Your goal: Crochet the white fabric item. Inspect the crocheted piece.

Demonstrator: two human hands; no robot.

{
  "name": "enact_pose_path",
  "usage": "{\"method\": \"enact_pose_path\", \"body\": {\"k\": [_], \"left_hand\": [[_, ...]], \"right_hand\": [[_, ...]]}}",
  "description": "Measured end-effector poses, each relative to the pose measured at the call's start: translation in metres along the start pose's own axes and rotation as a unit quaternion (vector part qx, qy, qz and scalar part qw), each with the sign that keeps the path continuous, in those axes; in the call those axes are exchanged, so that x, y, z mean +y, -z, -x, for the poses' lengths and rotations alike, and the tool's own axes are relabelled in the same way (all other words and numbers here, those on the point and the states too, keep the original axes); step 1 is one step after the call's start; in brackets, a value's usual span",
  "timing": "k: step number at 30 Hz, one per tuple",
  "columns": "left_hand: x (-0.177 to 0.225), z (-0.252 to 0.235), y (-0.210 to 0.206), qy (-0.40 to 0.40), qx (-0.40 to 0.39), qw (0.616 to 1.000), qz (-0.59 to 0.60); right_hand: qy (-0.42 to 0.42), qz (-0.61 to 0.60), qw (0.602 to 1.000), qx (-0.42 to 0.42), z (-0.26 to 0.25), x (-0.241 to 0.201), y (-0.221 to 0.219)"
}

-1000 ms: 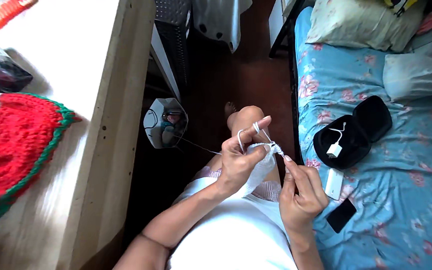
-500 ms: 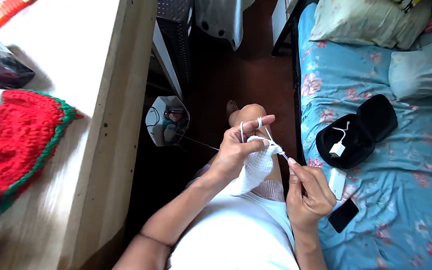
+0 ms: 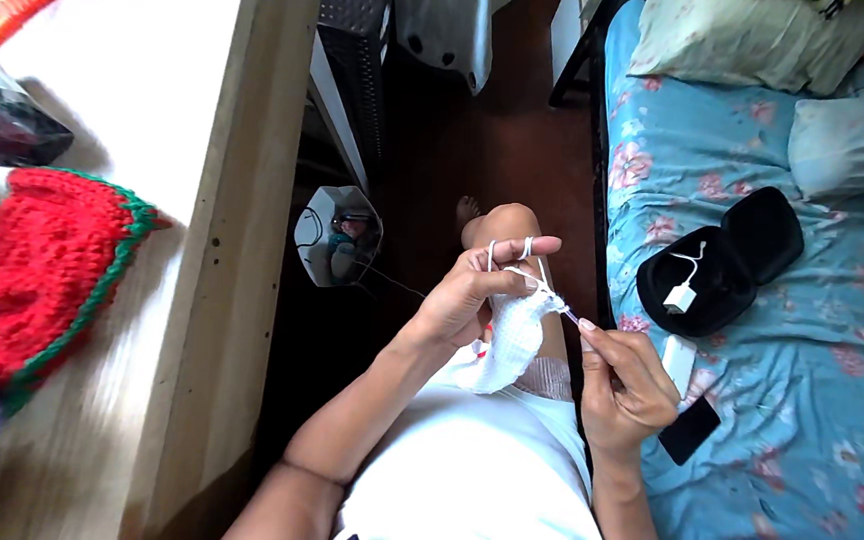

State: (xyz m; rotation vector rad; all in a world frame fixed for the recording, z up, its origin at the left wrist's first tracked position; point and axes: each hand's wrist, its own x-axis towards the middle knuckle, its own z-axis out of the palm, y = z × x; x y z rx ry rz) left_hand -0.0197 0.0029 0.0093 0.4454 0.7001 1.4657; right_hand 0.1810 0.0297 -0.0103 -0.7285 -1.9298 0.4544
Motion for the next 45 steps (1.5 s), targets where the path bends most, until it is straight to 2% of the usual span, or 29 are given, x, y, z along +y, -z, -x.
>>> {"method": "enact_pose_path", "body": {"k": [2, 4, 8, 12, 15, 19, 20, 23, 25, 26, 27, 30, 31, 34, 35, 36, 37, 38, 39, 41, 42, 43, 45], "left_hand": [[-0.001, 0.0, 0.0, 0.001, -0.004, 1.0, 0.005], [-0.004, -0.001, 0.0, -0.004, -0.006, 1.0, 0.001], [-0.016, 0.0, -0.008, -0.024, 0.006, 0.999, -0.026], [-0.015, -0.001, -0.001, -0.03, 0.014, 0.997, -0.069], [-0.005, -0.001, 0.021, -0.056, 0.002, 0.984, -0.172], [0.012, 0.001, 0.047, -0.047, -0.055, 0.918, -0.39], [0.016, 0.0, 0.051, -0.04, -0.072, 0.888, -0.452], [0.028, 0.003, 0.051, -0.025, -0.079, 0.759, -0.646], [0.031, 0.007, 0.048, -0.054, -0.064, 0.702, -0.707], [0.031, 0.009, 0.048, -0.08, -0.056, 0.686, -0.721], [0.032, 0.011, 0.048, -0.105, -0.049, 0.685, -0.719], [0.037, 0.015, 0.049, -0.132, -0.041, 0.724, -0.676], [0.04, 0.017, 0.049, -0.126, -0.041, 0.72, -0.682], [0.042, 0.026, 0.04, -0.115, -0.032, 0.641, -0.758], [0.041, 0.028, 0.037, -0.115, -0.028, 0.623, -0.773], [0.041, 0.03, 0.036, -0.117, -0.026, 0.622, -0.774], [0.042, 0.032, 0.037, -0.127, -0.029, 0.633, -0.763], [0.044, 0.033, 0.039, -0.133, -0.041, 0.663, -0.736], [0.048, 0.034, 0.042, -0.136, -0.069, 0.709, -0.688], [0.053, 0.03, 0.048, -0.136, -0.162, 0.825, -0.523], [0.05, 0.026, 0.049, -0.145, -0.199, 0.872, -0.423], [0.044, 0.021, 0.048, -0.16, -0.22, 0.905, -0.327], [0.021, 0.009, 0.043, -0.196, -0.213, 0.944, -0.158]], "right_hand": [[-0.05, -0.083, 0.995, -0.007, 0.0, 0.003, -0.001], [-0.122, -0.19, 0.974, -0.025, 0.0, 0.006, -0.003], [-0.238, -0.384, 0.887, -0.099, -0.006, 0.009, -0.008], [-0.301, -0.478, 0.819, -0.095, -0.011, 0.012, -0.011], [-0.334, -0.511, 0.789, -0.074, -0.009, 0.018, -0.006], [-0.35, -0.505, 0.786, -0.071, -0.008, 0.019, -0.005], [-0.35, -0.502, 0.787, -0.074, -0.008, 0.018, -0.005], [-0.354, -0.494, 0.79, -0.084, -0.008, 0.017, -0.006], [-0.356, -0.491, 0.79, -0.085, -0.008, 0.017, -0.007], [-0.356, -0.489, 0.792, -0.083, -0.008, 0.018, -0.007], [-0.355, -0.485, 0.796, -0.08, -0.008, 0.019, -0.006], [-0.345, -0.464, 0.812, -0.08, -0.01, 0.019, -0.005], [-0.343, -0.458, 0.816, -0.084, -0.01, 0.018, -0.005], [-0.345, -0.443, 0.823, -0.087, -0.011, 0.015, -0.006], [-0.344, -0.439, 0.826, -0.084, -0.011, 0.015, -0.006], [-0.342, -0.436, 0.828, -0.082, -0.011, 0.016, -0.005], [-0.34, -0.433, 0.831, -0.082, -0.012, 0.017, -0.004], [-0.338, -0.432, 0.832, -0.08, -0.012, 0.018, -0.003], [-0.336, -0.431, 0.833, -0.08, -0.012, 0.018, -0.003], [-0.329, -0.438, 0.832, -0.09, -0.012, 0.017, -0.003], [-0.323, -0.443, 0.83, -0.099, -0.012, 0.015, -0.003], [-0.318, -0.447, 0.829, -0.108, -0.012, 0.014, -0.004], [-0.31, -0.453, 0.828, -0.117, -0.011, 0.011, -0.006]]}}
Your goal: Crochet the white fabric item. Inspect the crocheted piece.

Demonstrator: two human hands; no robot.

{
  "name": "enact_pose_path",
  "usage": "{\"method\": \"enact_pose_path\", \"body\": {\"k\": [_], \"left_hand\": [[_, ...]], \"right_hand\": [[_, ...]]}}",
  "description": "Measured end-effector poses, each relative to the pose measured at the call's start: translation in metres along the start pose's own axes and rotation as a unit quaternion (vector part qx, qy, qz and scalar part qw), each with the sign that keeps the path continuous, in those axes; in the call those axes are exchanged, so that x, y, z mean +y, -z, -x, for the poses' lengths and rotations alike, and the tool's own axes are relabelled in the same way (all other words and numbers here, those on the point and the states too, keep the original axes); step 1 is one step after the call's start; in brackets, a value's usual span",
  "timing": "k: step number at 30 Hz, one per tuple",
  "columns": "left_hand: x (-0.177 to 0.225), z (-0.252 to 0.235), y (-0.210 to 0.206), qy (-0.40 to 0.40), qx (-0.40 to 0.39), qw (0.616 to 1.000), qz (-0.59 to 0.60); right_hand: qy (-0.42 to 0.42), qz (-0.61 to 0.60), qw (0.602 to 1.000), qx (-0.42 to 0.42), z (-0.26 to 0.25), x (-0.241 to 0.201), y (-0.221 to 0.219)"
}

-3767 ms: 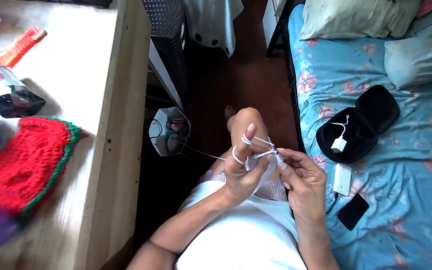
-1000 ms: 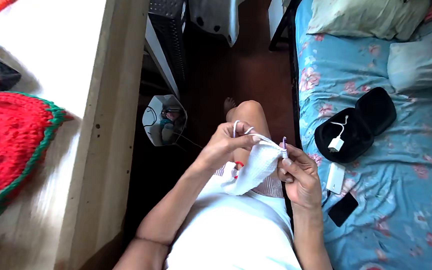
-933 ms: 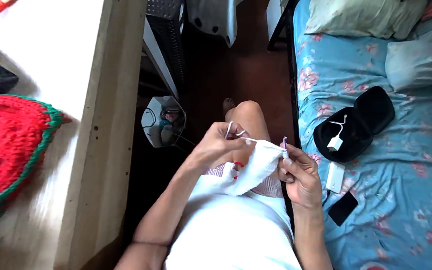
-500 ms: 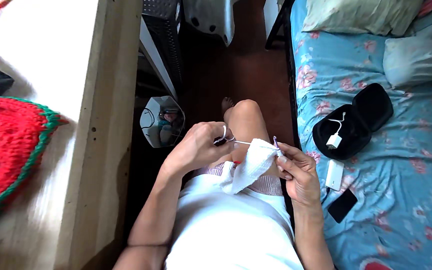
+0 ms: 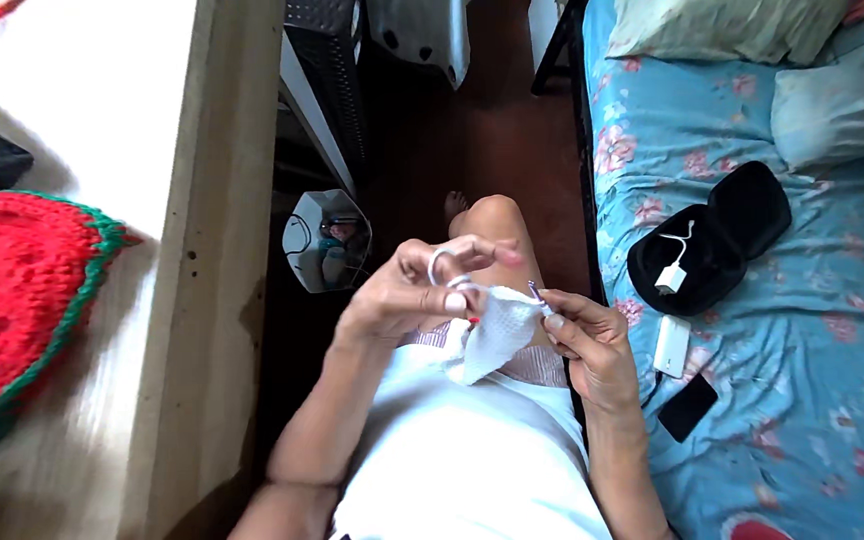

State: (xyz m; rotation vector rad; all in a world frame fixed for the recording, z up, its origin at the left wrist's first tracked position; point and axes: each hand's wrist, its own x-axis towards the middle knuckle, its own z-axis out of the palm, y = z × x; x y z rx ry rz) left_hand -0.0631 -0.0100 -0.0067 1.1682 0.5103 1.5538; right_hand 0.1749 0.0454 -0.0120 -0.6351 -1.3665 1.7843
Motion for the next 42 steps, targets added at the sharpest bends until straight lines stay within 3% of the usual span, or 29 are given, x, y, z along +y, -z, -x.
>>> {"method": "enact_pose_path", "body": {"k": [3, 4, 6, 8, 12, 15, 17, 19, 20, 23, 25, 27, 30, 34, 38, 42], "left_hand": [[-0.024, -0.005, 0.004, 0.024, 0.021, 0.994, 0.101], [-0.022, -0.004, 0.01, 0.056, 0.009, 0.996, 0.072], [-0.009, 0.0, 0.019, 0.139, -0.013, 0.984, -0.113], [0.003, 0.005, 0.019, 0.197, -0.035, 0.916, -0.348], [0.013, 0.01, -0.003, 0.186, -0.007, 0.783, -0.593], [0.026, 0.008, -0.016, 0.152, 0.017, 0.7, -0.698], [0.034, 0.009, -0.022, 0.146, 0.023, 0.674, -0.724], [0.039, 0.012, -0.021, 0.136, 0.011, 0.693, -0.708], [0.04, 0.015, -0.016, 0.127, 0.0, 0.727, -0.674], [0.043, 0.015, 0.005, 0.073, -0.059, 0.911, -0.402], [0.029, 0.007, 0.011, 0.002, -0.079, 0.978, -0.193], [0.009, -0.002, -0.002, -0.047, -0.022, 0.994, -0.096], [-0.017, -0.011, -0.027, -0.011, 0.026, 0.999, -0.041], [-0.026, -0.017, -0.047, 0.056, 0.079, 0.989, -0.114], [-0.025, -0.017, -0.054, 0.064, 0.153, 0.98, -0.113], [-0.026, -0.015, -0.064, 0.047, 0.171, 0.963, -0.203]], "right_hand": [[0.01, 0.002, 1.0, 0.007, 0.001, -0.002, 0.001], [0.015, 0.002, 1.0, 0.015, 0.002, -0.003, 0.004], [0.022, 0.002, 0.999, 0.035, 0.003, -0.004, 0.012], [0.02, 0.013, 0.999, 0.047, 0.004, -0.004, 0.016], [0.017, 0.025, 0.999, 0.042, 0.003, -0.002, 0.012], [0.02, 0.037, 0.998, 0.041, 0.004, -0.003, 0.013], [0.022, 0.042, 0.998, 0.042, 0.005, -0.003, 0.014], [0.022, 0.041, 0.998, 0.04, 0.004, -0.004, 0.015], [0.022, 0.039, 0.998, 0.04, 0.004, -0.004, 0.016], [0.021, 0.037, 0.999, 0.021, 0.005, -0.006, 0.015], [0.013, 0.038, 0.999, -0.015, 0.005, -0.008, 0.011], [0.008, 0.028, 0.999, -0.034, 0.005, -0.007, 0.007], [0.009, 0.017, 1.0, -0.008, 0.005, -0.004, 0.002], [0.053, 0.105, 0.992, 0.039, 0.011, 0.0, -0.005], [0.128, 0.247, 0.958, 0.075, 0.012, 0.0, -0.011], [0.182, 0.353, 0.912, 0.107, 0.013, 0.0, -0.011]]}}
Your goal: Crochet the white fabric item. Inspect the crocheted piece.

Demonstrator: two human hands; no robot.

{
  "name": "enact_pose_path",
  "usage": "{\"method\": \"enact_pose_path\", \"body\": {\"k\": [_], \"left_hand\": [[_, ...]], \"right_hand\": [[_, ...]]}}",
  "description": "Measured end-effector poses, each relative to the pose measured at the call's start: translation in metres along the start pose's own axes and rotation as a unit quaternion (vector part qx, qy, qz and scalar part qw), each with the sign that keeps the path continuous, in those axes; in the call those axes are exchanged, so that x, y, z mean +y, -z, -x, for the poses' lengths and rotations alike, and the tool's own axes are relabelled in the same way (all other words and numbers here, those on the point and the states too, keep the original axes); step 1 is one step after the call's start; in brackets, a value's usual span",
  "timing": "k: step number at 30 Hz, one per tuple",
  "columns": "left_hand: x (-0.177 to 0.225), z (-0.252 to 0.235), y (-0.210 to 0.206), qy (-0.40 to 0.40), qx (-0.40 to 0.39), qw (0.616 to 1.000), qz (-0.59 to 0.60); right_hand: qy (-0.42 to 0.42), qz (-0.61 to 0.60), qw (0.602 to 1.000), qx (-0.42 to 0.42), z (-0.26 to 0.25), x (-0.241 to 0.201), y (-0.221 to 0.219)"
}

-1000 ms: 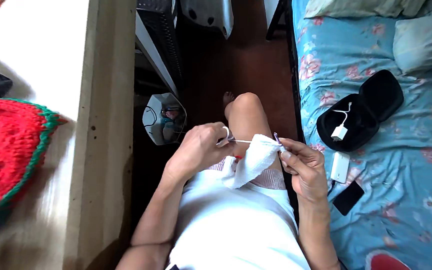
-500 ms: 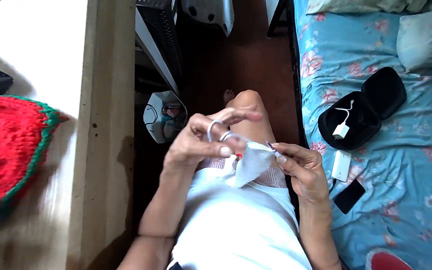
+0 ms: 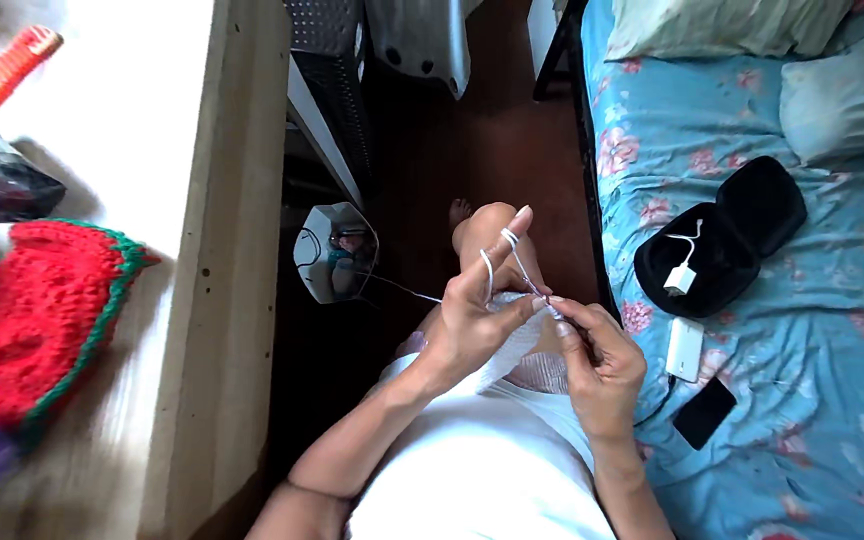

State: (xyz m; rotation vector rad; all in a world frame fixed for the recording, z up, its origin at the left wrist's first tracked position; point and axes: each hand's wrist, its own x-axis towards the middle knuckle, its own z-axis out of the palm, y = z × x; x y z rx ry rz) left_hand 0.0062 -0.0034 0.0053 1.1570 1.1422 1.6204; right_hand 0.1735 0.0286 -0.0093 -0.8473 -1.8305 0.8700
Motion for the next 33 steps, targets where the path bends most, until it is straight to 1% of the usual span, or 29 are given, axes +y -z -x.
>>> {"method": "enact_pose_path", "body": {"k": [3, 7, 9, 11, 13, 16, 18, 20, 21, 22, 23, 25, 26, 27, 28, 30, 33], "left_hand": [[-0.002, 0.004, -0.004, -0.039, 0.0, 0.997, -0.068], [-0.005, 0.006, -0.006, -0.027, 0.019, 0.996, -0.081], [-0.008, 0.008, -0.01, -0.024, 0.048, 0.996, -0.07], [-0.015, 0.011, -0.015, -0.058, 0.083, 0.993, -0.066], [-0.025, 0.013, -0.02, -0.115, 0.097, 0.986, -0.073], [-0.041, 0.013, -0.023, -0.212, 0.105, 0.96, -0.151], [-0.045, 0.014, -0.023, -0.237, 0.103, 0.949, -0.183], [-0.046, 0.014, -0.022, -0.25, 0.103, 0.944, -0.191], [-0.047, 0.015, -0.022, -0.258, 0.108, 0.942, -0.186], [-0.046, 0.015, -0.023, -0.262, 0.113, 0.944, -0.168], [-0.044, 0.016, -0.024, -0.249, 0.115, 0.952, -0.133], [-0.036, 0.016, -0.028, -0.176, 0.129, 0.976, -0.025], [-0.031, 0.015, -0.029, -0.127, 0.141, 0.981, 0.022], [-0.026, 0.013, -0.028, -0.084, 0.149, 0.984, 0.056], [-0.022, 0.011, -0.027, -0.054, 0.153, 0.984, 0.075], [-0.018, 0.008, -0.024, -0.031, 0.165, 0.982, 0.089], [-0.016, 0.005, -0.019, -0.01, 0.165, 0.983, 0.082]], "right_hand": [[0.051, 0.079, 0.995, 0.015, 0.0, 0.002, 0.002], [0.117, 0.214, 0.969, 0.034, -0.002, 0.001, 0.001], [0.125, 0.245, 0.961, 0.038, -0.003, -0.002, -0.001], [0.103, 0.224, 0.969, 0.033, -0.003, -0.005, -0.002], [0.054, 0.169, 0.984, 0.015, -0.005, -0.007, -0.001], [-0.006, 0.106, 0.994, -0.011, -0.008, -0.009, 0.002], [-0.01, 0.099, 0.995, -0.013, -0.008, -0.009, 0.003], [-0.011, 0.101, 0.995, -0.008, -0.008, -0.01, 0.002], [-0.02, 0.081, 0.996, -0.004, -0.008, -0.011, 0.001], [-0.04, 0.033, 0.999, 0.001, -0.008, -0.012, -0.001], [-0.074, -0.046, 0.996, 0.008, -0.008, -0.012, -0.002], [-0.161, -0.215, 0.963, 0.028, -0.008, -0.009, -0.005], [-0.183, -0.256, 0.949, 0.038, -0.008, -0.007, -0.007], [-0.177, -0.255, 0.949, 0.047, -0.006, -0.006, -0.009], [-0.15, -0.219, 0.963, 0.056, -0.003, -0.004, -0.01], [-0.065, -0.091, 0.991, 0.07, 0.002, -0.001, -0.011], [0.025, 0.056, 0.994, 0.088, 0.007, 0.006, -0.013]]}}
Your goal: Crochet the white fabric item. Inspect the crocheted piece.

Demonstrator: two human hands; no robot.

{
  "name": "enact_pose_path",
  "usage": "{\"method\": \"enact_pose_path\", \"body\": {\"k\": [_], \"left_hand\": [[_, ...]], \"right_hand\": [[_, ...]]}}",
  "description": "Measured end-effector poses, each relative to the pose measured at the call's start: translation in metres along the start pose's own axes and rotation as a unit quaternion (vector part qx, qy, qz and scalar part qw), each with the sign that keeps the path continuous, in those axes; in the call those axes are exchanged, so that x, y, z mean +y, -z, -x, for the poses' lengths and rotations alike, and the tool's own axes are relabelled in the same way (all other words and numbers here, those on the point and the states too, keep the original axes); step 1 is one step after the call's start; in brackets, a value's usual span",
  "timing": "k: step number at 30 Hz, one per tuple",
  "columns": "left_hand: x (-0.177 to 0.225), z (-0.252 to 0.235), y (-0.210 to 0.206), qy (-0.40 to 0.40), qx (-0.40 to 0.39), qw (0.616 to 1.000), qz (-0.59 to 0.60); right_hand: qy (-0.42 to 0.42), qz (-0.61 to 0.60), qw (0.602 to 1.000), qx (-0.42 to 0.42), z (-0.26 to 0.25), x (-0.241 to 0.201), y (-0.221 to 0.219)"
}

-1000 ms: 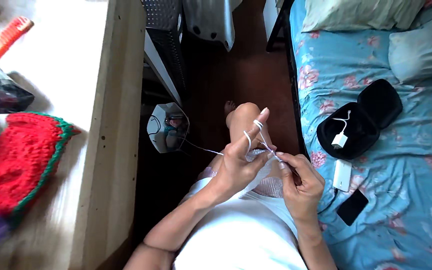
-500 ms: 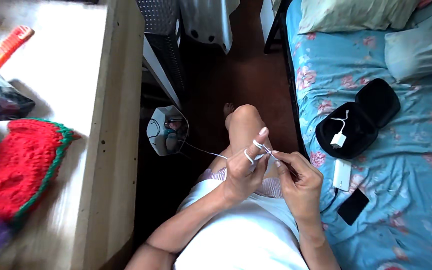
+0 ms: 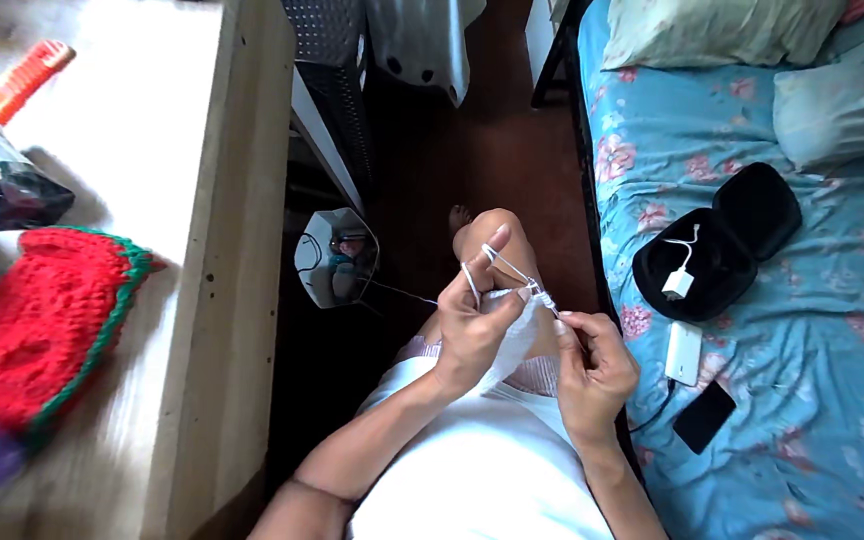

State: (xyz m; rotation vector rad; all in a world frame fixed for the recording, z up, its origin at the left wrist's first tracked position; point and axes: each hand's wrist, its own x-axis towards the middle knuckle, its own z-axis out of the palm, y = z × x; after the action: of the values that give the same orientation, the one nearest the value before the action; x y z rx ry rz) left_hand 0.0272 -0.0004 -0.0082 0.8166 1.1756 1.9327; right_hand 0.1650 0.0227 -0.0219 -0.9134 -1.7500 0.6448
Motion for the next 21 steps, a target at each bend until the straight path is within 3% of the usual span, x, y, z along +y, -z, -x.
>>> {"method": "enact_pose_path", "body": {"k": [9, 21], "left_hand": [[0.008, -0.01, 0.012, 0.044, -0.055, 0.997, 0.0], [0.027, -0.03, 0.036, 0.197, -0.136, 0.966, 0.098]], "right_hand": [[0.105, 0.138, 0.985, -0.001, -0.003, -0.003, 0.006], [0.136, 0.095, 0.986, -0.035, -0.002, 0.0, 0.014]]}}
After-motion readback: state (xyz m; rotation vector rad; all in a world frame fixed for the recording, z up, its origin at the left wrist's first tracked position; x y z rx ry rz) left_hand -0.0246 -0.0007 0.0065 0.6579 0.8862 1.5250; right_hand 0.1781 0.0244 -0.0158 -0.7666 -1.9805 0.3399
